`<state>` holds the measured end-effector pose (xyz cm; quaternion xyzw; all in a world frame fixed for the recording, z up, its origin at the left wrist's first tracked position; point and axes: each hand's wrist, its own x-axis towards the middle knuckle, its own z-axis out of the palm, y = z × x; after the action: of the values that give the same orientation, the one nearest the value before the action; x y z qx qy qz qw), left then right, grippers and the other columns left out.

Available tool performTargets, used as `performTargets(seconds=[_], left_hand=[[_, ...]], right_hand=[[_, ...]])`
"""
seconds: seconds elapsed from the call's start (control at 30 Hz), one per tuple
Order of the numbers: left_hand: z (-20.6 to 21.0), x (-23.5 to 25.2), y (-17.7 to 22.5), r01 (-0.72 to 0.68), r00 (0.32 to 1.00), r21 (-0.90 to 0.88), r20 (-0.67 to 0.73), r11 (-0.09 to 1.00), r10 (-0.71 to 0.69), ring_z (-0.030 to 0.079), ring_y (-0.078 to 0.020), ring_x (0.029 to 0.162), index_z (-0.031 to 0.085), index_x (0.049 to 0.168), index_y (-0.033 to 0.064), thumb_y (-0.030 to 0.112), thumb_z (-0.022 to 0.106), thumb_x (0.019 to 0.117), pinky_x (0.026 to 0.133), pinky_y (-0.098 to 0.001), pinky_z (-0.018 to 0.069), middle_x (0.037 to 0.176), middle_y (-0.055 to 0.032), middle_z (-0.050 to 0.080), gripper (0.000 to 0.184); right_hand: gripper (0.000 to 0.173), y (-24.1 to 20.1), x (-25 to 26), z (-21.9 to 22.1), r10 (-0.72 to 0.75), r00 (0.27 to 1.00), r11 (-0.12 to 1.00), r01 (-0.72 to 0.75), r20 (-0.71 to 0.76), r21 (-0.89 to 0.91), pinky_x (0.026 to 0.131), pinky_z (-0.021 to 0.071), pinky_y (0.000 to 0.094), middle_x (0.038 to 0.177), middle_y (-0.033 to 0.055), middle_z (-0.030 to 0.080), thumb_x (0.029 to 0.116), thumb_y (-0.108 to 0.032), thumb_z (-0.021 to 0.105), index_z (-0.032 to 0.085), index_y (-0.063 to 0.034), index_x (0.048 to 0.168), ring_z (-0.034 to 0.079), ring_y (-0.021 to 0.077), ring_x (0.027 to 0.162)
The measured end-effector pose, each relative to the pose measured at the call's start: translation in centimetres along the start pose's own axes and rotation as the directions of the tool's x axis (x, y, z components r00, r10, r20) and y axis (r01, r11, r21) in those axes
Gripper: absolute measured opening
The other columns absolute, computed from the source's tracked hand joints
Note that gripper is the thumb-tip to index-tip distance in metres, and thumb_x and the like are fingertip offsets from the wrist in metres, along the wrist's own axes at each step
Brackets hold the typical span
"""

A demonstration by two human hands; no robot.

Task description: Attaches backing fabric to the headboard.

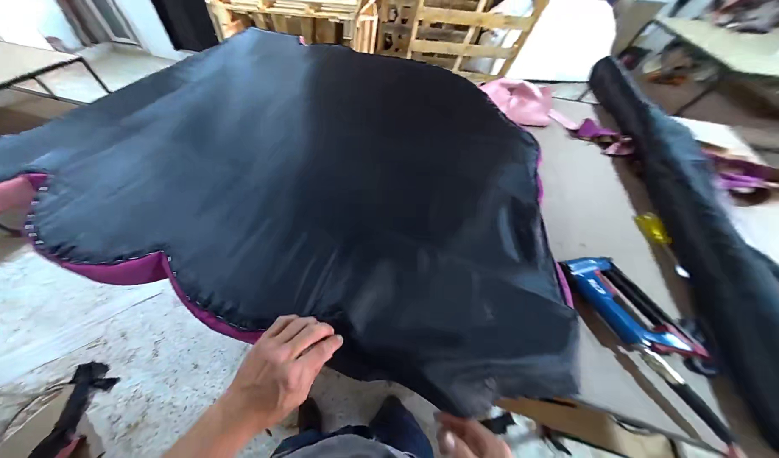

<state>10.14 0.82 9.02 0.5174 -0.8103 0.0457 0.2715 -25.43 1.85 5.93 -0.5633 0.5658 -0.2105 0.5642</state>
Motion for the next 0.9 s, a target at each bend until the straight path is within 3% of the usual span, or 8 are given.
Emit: performTargets(seconds=[0.13,0.27,0.37,0.47,0.5,0.6,0.73,0.9], left_hand=[[0.6,3.0,-1.8,-0.201,0.943,-0.018,0.269,0.979,0.198,0.065,-0.0216,0.113,0.066,0.133,0.0221,0.026,0.055,0.1038,0.095,-0.043,0.0535,0.123,-0.0012,0.068,0.031],[0.6,5.3,-2.2,-0.214,0.9,-0.162,0.35,0.963,0.259,0.068,-0.0282,0.099,0.075,0.116,0.0172,0.025,0.057,0.1041,0.086,-0.0456,0.0556,0.108,-0.0074,0.07,0.023],[0.6,6.2,-2.0,-0.136,0.945,-0.21,0.264,0.968,0.19,0.07,-0.0258,0.093,0.079,0.102,0.0149,0.021,0.057,0.1019,0.082,-0.0441,0.0556,0.098,-0.0057,0.074,0.022],[1.7,5.8,-1.2,-0.009,0.999,-0.099,-0.033,0.995,0.005,0.071,-0.0177,0.089,0.078,0.095,0.0165,0.018,0.058,0.0972,0.078,-0.0358,0.058,0.091,-0.0001,0.074,0.02],[2.1,5.6,-0.9,0.047,0.991,-0.079,-0.118,0.996,-0.056,0.07,-0.0161,0.088,0.077,0.093,0.017,0.019,0.059,0.0955,0.077,-0.0341,0.0576,0.09,0.0009,0.074,0.019],[3.4,4.7,0.2,0.137,0.938,-0.059,-0.314,0.989,-0.149,0.07,-0.0147,0.086,0.077,0.089,0.017,0.019,0.062,0.0932,0.076,-0.0319,0.0568,0.088,0.0009,0.074,0.016],[5.7,3.0,2.7,0.213,0.853,-0.133,-0.457,0.968,-0.251,0.07,-0.015,0.084,0.076,0.086,0.0157,0.02,0.061,0.0945,0.075,-0.031,0.0577,0.086,-0.0005,0.074,0.018],[8.6,1.3,5.5,0.308,0.78,-0.249,-0.486,0.918,-0.393,0.069,-0.0154,0.087,0.077,0.088,0.0143,0.019,0.062,0.0957,0.081,-0.03,0.0583,0.084,-0.0008,0.072,0.017]], right_hand=[[0.019,-3.0,1.0,2.2,0.096,0.937,0.91,0.054,-0.335,0.41,0.061,0.0617,0.0324,0.074,0.0038,0.072,0.1022,-0.016,0.049,0.061,-0.003,0.094,0.07,0.0141,0.063],[0.028,-7.1,0.1,0.4,-0.137,0.904,0.861,0.311,-0.405,0.403,0.054,0.0571,0.0251,0.069,-0.0026,0.073,0.0993,-0.002,0.049,0.071,-0.0122,0.085,0.065,0.0064,0.054],[0.023,-9.9,-0.8,-3.1,-0.165,0.91,0.986,0.166,-0.381,-0.031,0.05,0.0538,0.0263,0.061,-0.0037,0.067,0.0978,-0.011,0.059,0.068,-0.0116,0.076,0.061,0.0067,0.05],[0.047,-13.9,-3.2,-5.8,-0.135,0.897,0.743,-0.191,-0.422,-0.642,0.074,0.053,0.0635,0.084,0.0221,0.072,0.1012,-0.041,0.058,0.074,0.0033,0.095,0.07,0.0385,0.079],[0.043,-15.1,-3.7,-5.3,-0.28,0.853,0.694,-0.138,-0.441,-0.707,0.074,0.0534,0.0612,0.088,0.0231,0.071,0.1009,-0.036,0.06,0.074,0.0037,0.099,0.07,0.0387,0.081],[0.032,-17.8,-2.2,-0.1,-0.697,0.684,0.514,0.263,-0.218,-0.816,0.085,0.0575,0.0506,0.105,0.021,0.071,0.0892,-0.031,0.078,0.076,-0.0044,0.108,0.069,0.0349,0.099],[0.048,-14.0,6.0,6.5,-0.855,0.511,0.18,0.455,0.09,-0.872,0.095,0.0527,0.0532,0.125,0.0116,0.07,0.0864,-0.042,0.071,0.07,-0.0202,0.129,0.065,0.0323,0.119],[0.016,-8.9,8.7,4.3,-0.902,0.368,0.04,0.59,0.224,-0.806,0.078,0.0584,0.0334,0.088,0.002,0.074,0.0954,-0.017,0.062,0.077,-0.0164,0.099,0.071,0.0181,0.085]])
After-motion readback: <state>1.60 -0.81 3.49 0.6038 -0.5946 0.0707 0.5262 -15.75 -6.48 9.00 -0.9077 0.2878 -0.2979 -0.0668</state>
